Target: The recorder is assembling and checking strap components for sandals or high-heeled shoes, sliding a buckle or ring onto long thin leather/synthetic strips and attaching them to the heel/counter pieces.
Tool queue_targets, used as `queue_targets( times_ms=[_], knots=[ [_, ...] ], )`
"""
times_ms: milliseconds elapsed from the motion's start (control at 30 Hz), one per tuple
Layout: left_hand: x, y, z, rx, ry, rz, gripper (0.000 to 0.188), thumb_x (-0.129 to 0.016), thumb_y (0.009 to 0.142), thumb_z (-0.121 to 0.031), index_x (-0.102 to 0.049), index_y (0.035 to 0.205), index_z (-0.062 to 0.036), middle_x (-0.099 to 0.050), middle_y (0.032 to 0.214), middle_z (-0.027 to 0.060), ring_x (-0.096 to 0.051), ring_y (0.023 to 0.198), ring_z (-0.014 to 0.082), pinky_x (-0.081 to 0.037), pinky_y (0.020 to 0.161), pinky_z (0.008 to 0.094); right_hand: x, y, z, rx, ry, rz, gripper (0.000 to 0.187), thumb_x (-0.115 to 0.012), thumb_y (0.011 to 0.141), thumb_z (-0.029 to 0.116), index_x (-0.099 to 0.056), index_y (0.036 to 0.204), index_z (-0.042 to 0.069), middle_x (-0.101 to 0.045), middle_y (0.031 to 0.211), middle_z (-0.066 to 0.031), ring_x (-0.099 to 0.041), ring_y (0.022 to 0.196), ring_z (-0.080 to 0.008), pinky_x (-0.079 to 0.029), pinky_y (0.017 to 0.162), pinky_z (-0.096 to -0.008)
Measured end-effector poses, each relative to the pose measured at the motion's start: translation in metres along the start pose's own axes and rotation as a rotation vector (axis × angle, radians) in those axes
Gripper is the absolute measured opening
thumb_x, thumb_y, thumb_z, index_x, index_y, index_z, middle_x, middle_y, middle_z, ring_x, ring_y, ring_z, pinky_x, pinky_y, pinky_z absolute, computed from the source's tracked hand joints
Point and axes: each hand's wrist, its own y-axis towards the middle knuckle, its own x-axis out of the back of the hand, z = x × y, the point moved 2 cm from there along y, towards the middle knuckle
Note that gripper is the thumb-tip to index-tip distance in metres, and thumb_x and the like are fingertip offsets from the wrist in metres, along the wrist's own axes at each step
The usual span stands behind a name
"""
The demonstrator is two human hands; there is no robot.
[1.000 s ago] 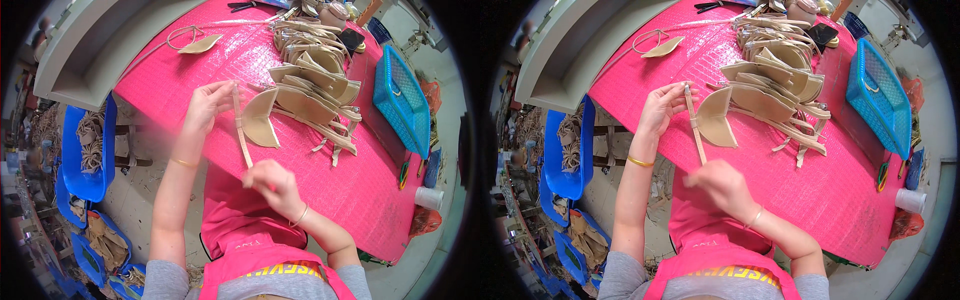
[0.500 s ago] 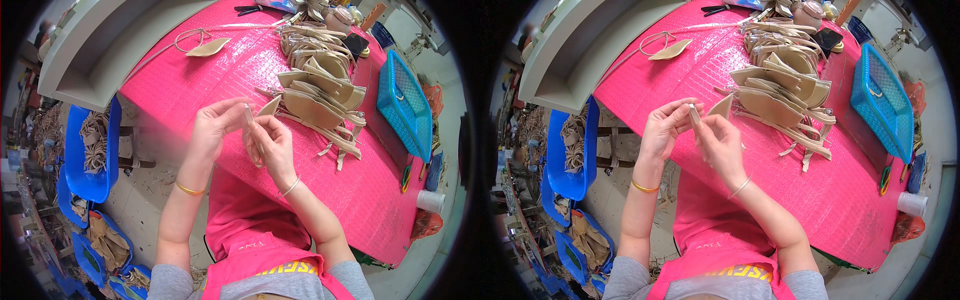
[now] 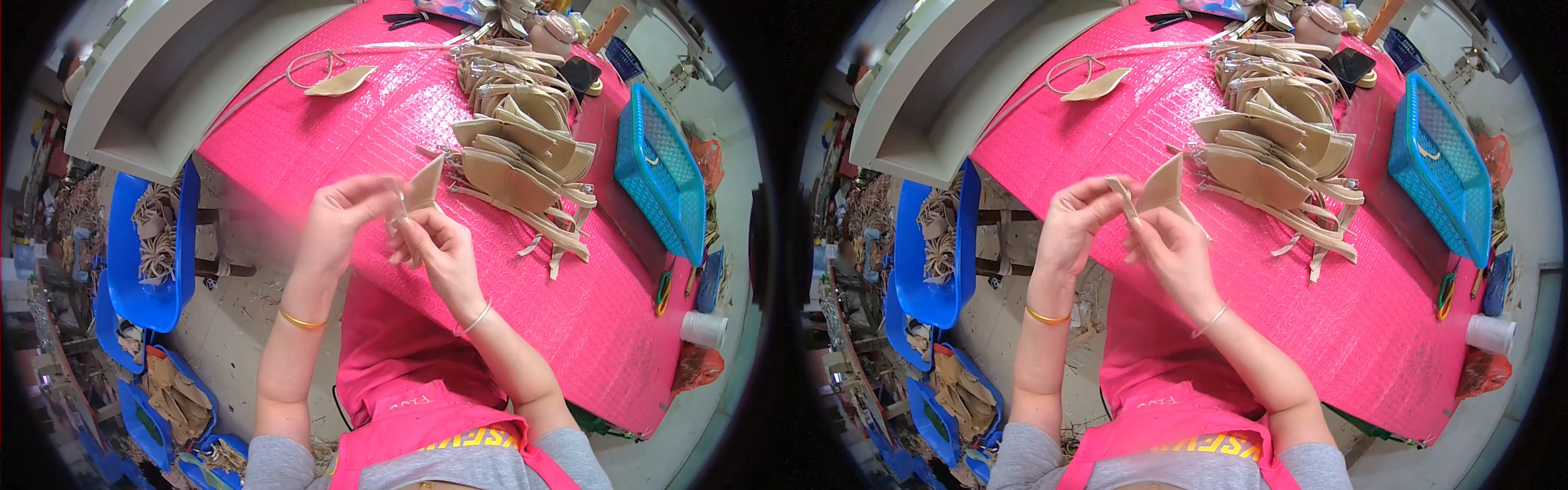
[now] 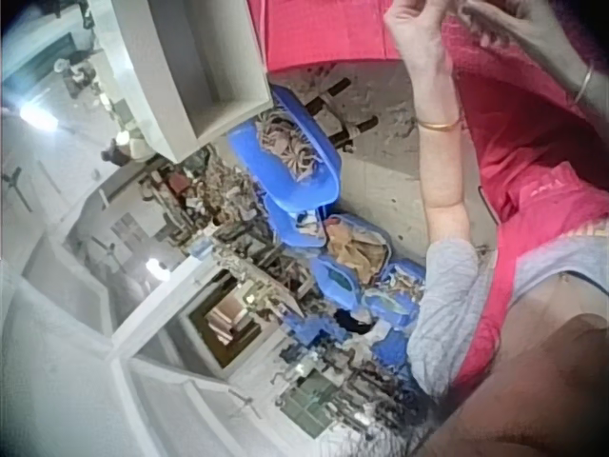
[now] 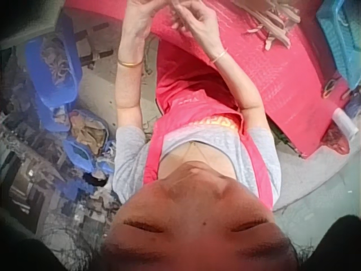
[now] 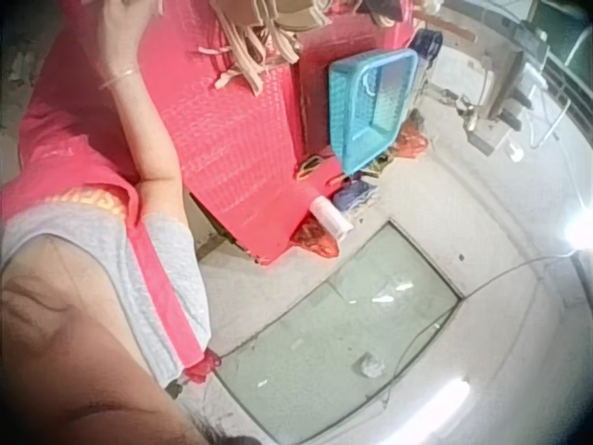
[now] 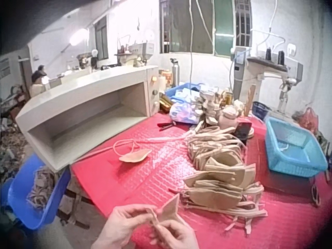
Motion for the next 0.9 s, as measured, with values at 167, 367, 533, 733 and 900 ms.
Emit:
queue_targets(
  times_ms=[167, 367, 533, 733, 900],
  knots=[
    [-0.016, -0.023, -0.005, -0.535, 0.777, -0.459, 0.021, -0.057, 0.082, -0.013, -0.061, 0.091, 0.0060, -0.063, 0.078, 0.0075, -0.059, 0.070, 0.0134, -0.048, 0.067, 0.0251, 0.004, 0.001, 0.015, 0.026, -0.019, -0.122, 0.016, -0.050, 0.087, 0.011, -0.057, 0.091, -0.001, -0.056, 0.075, -0.0019, -0.052, 0.066, -0.0087, -0.040, 0.056, -0.0189],
    [-0.026, -0.034, 0.022, -0.046, -0.078, -0.103, 0.020, -0.053, 0.085, -0.013, -0.062, 0.089, 0.0046, -0.062, 0.074, 0.0086, -0.060, 0.065, 0.0137, -0.049, 0.059, 0.0224, 0.015, -0.015, 0.030, 0.434, -0.624, -0.053, 0.019, -0.056, 0.078, 0.003, -0.058, 0.097, -0.002, -0.058, 0.080, -0.0069, -0.055, 0.070, -0.0137, -0.045, 0.064, -0.0250],
    [-0.034, -0.034, 0.027, 0.008, 0.075, -0.028, 0.020, -0.054, 0.085, -0.010, -0.060, 0.099, 0.0027, -0.062, 0.073, 0.0092, -0.059, 0.059, 0.0121, -0.048, 0.052, 0.0204, 0.020, 0.009, 0.067, 0.378, -0.801, 0.100, 0.022, -0.060, 0.071, 0.002, -0.061, 0.093, 0.003, -0.059, 0.086, -0.0079, -0.058, 0.072, -0.0163, -0.046, 0.066, -0.0279],
    [-0.032, -0.041, 0.023, 0.064, -0.388, -0.002, 0.025, -0.051, 0.084, -0.012, -0.058, 0.099, 0.0055, -0.063, 0.089, 0.0147, -0.062, 0.075, 0.0167, -0.051, 0.066, 0.0257, 0.029, -0.021, 0.043, 0.973, -1.097, 0.343, 0.026, -0.063, 0.058, 0.004, -0.060, 0.084, 0.007, -0.059, 0.082, -0.0054, -0.057, 0.071, -0.0194, -0.044, 0.057, -0.0279],
    [-0.034, -0.040, 0.028, 0.011, -0.112, -0.073, 0.025, -0.051, 0.085, -0.015, -0.060, 0.096, 0.0055, -0.063, 0.086, 0.0161, -0.063, 0.075, 0.0192, -0.052, 0.067, 0.0279, 0.033, -0.027, 0.036, 1.045, -1.101, 0.308, 0.026, -0.063, 0.058, 0.005, -0.059, 0.084, 0.008, -0.060, 0.084, -0.0034, -0.058, 0.072, -0.0171, -0.045, 0.057, -0.0275]
  ],
)
